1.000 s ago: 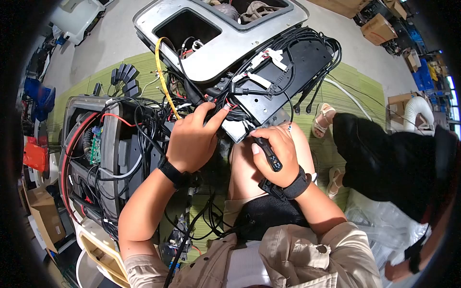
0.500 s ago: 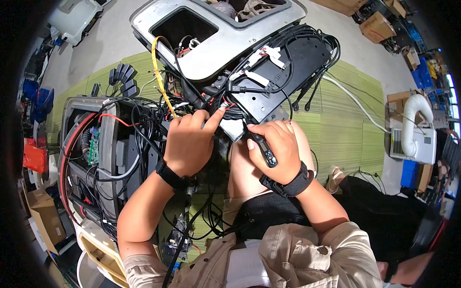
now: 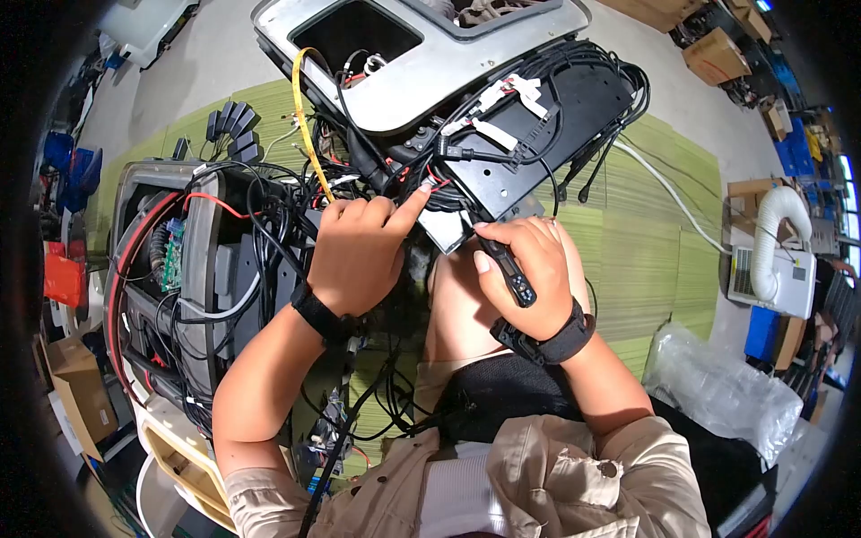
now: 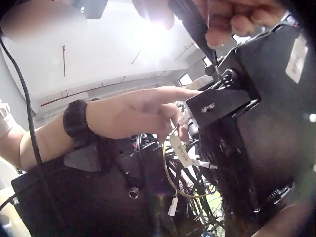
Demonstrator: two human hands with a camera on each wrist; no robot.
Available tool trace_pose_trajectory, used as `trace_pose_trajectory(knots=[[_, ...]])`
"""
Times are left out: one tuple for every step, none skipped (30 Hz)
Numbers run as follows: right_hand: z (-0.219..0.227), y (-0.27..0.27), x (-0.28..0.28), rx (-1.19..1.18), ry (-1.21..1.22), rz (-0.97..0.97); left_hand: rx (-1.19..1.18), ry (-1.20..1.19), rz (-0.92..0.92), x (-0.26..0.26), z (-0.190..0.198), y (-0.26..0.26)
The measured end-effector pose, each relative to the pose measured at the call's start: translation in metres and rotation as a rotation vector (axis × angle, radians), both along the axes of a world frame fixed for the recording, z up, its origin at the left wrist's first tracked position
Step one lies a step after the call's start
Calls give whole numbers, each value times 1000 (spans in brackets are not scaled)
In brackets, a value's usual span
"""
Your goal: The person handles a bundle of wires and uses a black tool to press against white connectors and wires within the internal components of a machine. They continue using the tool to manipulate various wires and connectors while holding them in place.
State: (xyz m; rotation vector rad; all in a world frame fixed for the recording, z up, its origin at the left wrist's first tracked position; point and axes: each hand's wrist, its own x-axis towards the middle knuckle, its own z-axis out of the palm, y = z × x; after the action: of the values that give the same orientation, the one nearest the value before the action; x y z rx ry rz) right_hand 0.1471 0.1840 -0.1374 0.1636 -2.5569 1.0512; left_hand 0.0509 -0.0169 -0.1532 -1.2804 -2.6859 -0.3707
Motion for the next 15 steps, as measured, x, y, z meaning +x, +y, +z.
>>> trace_pose_trajectory(knots=[[1,0,-2,3,3,7,3,3,7,-2,1,1],[2,-2,-2,6,-18,-13,10,-14,12,-3,3,0],[3,-4,-1,8,-41,-36,15,-33,15,-2,4,0],[1,-5,-3,4,-23,-38,14,-33,18,-3,3,0],[1,-7,-3,3,-24,-37,29,-47,20,-3,3,0],[4,-8,-4,-6,-41,-36,46,-57,23,-4,3,0],[5,-9,-6,-12,-54,-34,48,-51,28,-6,5,0],[5,-9,-8,-12,-52,-30,91,-71,17,-7,6,0],[5,-9,-9,7,-63,-27,133,-93,4,-7,7,0],[5,-9,-10,27,-73,-25,132,-92,6,-7,7,0],[5,-10,-10,27,-72,-23,164,-151,-24,-7,7,0],[5,-10,-12,4,-71,-23,196,-207,-53,-7,7,1],[5,-10,-14,-19,-69,-22,198,-200,-49,-8,6,1],[4,-10,-15,-19,-64,-17,223,-277,-61,-7,5,0],[2,-9,-16,-49,-49,-31,248,-356,-73,-7,4,0]])
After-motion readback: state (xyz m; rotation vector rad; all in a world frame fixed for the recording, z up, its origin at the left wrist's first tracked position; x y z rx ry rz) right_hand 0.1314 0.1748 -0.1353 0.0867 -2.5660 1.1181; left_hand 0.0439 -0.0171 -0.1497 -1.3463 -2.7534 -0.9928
